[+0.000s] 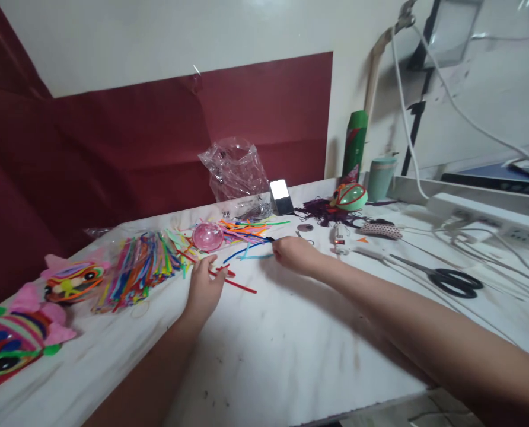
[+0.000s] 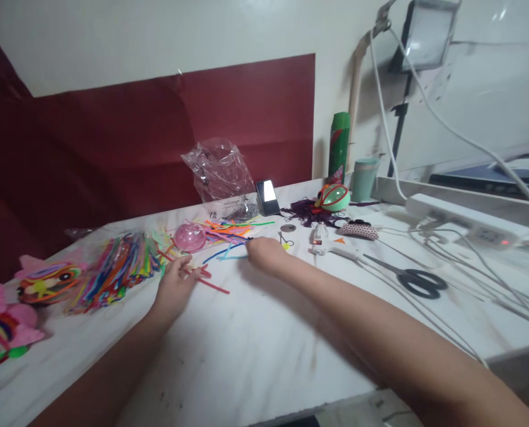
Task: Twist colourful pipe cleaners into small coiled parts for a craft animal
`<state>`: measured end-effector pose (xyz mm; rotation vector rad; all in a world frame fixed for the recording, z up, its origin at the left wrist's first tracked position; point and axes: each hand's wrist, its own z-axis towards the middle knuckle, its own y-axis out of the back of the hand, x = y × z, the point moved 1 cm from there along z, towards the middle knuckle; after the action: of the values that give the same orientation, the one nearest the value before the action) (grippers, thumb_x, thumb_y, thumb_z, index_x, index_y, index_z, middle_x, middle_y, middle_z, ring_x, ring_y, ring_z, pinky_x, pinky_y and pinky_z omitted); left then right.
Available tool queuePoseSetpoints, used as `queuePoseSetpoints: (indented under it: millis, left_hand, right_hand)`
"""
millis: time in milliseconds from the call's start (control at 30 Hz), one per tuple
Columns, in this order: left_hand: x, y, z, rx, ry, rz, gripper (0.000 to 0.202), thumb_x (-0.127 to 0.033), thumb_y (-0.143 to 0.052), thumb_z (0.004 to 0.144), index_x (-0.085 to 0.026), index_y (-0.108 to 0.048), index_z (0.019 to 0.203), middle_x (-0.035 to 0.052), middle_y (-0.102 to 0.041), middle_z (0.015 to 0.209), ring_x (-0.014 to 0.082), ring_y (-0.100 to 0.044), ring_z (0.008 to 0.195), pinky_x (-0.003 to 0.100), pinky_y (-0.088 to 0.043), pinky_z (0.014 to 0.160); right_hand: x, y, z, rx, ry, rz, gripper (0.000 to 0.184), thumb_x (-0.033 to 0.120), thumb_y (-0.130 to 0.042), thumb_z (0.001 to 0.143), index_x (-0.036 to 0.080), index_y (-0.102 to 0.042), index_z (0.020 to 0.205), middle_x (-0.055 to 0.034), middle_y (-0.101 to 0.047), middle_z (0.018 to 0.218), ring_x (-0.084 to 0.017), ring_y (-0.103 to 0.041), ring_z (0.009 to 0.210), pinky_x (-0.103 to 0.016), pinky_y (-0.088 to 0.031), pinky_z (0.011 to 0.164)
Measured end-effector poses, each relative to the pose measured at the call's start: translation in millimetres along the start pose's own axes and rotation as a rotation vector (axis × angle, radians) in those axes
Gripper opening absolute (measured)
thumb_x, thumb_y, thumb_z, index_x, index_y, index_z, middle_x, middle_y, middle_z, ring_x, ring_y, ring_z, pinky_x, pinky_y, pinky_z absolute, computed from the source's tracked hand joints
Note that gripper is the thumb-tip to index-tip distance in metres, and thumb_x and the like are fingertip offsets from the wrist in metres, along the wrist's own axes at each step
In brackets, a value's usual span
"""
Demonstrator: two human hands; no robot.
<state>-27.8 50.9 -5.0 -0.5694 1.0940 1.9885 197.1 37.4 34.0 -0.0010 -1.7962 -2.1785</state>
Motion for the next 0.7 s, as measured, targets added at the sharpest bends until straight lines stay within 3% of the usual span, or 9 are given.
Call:
queuePoseSetpoints:
  millis: [100,233,333,467,567,700]
  left_hand:
    - [-1,1.2,0,-0.042,-0.149,0.138,0.031,-0.03,-0.055,0.071,-0.017,-0.055,0.099,0.0084,-0.054,0.103,0.0227,-0.049,0.101,0.037,-0.038,0.089]
    - [-10,-4.0,-8,0.091,-0.24,0.139,0.019,-0.025,-0.052,0.073,-0.017,-0.057,0.089,0.007,-0.055,0.097,0.0206,-0.05,0.097,0.035,-0.039,0.088]
    - [-16,-7.6,-15,0.171,-0.269,0.122,0.015,-0.023,-0.051,0.073,-0.018,-0.057,0.086,0.0062,-0.057,0.094,0.0198,-0.051,0.095,0.035,-0.041,0.086]
    - [-28,-5.4,-23,0.187,-0.356,0.13,0.014,-0.019,-0.05,0.074,-0.018,-0.057,0.086,0.0061,-0.059,0.092,0.0193,-0.053,0.093,0.036,-0.042,0.085]
    - [-41,-0.3,-28,0.125,-0.552,0.167,0.019,-0.018,-0.047,0.077,-0.018,-0.056,0.094,0.0083,-0.06,0.099,0.0208,-0.051,0.1,0.04,-0.038,0.091]
    - [-57,0.6,-41,0.156,-0.791,0.271,0.029,-0.021,-0.048,0.078,-0.018,-0.055,0.106,0.0106,-0.058,0.112,0.0247,-0.049,0.108,0.045,-0.032,0.096]
  right_hand:
    - [-22,4,3,0.075,-0.089,-0.152,0.021,0.012,-0.051,0.071,0.008,-0.065,0.086,-0.0207,-0.065,0.087,-0.028,-0.061,0.084,-0.035,-0.044,0.07]
    - [-37,-9,-6,0.156,-0.12,-0.25,0.021,0.009,-0.053,0.068,0.007,-0.065,0.086,-0.021,-0.065,0.09,-0.03,-0.061,0.088,-0.038,-0.044,0.073]
    - [-46,-12,-12,0.143,-0.167,-0.277,0.022,0.011,-0.05,0.072,0.008,-0.065,0.088,-0.0208,-0.065,0.093,-0.028,-0.061,0.089,-0.036,-0.044,0.074]
    - [-52,3,-17,0.082,-0.257,-0.268,0.026,0.015,-0.042,0.077,0.007,-0.062,0.091,-0.0215,-0.065,0.09,-0.027,-0.062,0.083,-0.033,-0.045,0.067]
    - [-34,12,-30,0.052,-0.181,-0.205,0.026,0.016,-0.039,0.078,0.01,-0.061,0.09,-0.0175,-0.066,0.085,-0.023,-0.062,0.078,-0.028,-0.043,0.061]
    - [19,14,-64,0.077,0.089,-0.082,0.018,0.021,-0.047,0.074,0.018,-0.061,0.085,-0.0055,-0.067,0.084,-0.014,-0.06,0.074,-0.019,-0.04,0.062]
